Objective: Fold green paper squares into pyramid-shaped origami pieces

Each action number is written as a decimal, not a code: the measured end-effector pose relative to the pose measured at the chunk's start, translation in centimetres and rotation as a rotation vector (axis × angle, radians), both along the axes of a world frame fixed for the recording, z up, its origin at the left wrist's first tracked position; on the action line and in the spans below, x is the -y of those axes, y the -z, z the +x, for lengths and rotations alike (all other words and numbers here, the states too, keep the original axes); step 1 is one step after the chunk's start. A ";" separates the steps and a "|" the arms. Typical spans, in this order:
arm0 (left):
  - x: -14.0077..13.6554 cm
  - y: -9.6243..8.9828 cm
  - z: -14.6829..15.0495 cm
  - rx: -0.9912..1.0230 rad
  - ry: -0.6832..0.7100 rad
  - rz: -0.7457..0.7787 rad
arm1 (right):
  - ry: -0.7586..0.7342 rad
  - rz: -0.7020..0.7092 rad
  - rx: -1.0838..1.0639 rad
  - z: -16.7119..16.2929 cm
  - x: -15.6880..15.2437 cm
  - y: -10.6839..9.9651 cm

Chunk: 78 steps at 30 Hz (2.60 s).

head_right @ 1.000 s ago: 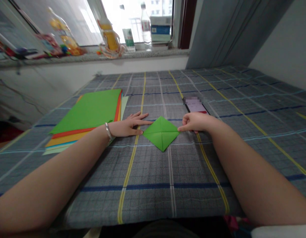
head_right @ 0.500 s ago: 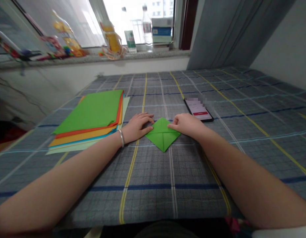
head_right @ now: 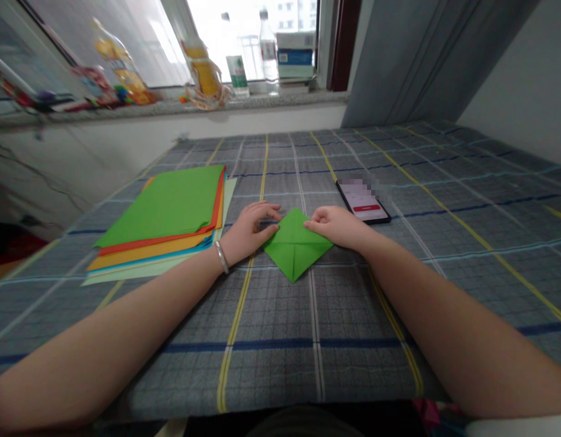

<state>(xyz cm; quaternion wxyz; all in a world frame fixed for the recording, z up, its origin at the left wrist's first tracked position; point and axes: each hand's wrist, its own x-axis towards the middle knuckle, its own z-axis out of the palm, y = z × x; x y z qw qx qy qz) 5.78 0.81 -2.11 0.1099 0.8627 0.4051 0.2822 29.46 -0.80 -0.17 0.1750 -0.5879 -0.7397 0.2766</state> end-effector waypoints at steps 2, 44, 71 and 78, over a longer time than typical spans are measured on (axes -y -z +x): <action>0.3 -0.3 0.0 0.018 -0.026 0.043 | 0.008 -0.015 -0.094 0.0 0.1 0.1; 2.5 -1.1 1.0 -0.339 0.077 0.478 | 0.202 -0.336 -0.750 -2.2 1.0 -0.1; 0.8 0.0 0.3 0.488 -0.073 -0.071 | 0.217 0.287 -0.628 -1.8 1.6 -0.7; 0.5 0.2 0.3 0.436 -0.091 -0.204 | 0.220 0.126 -0.627 -1.5 1.3 -0.6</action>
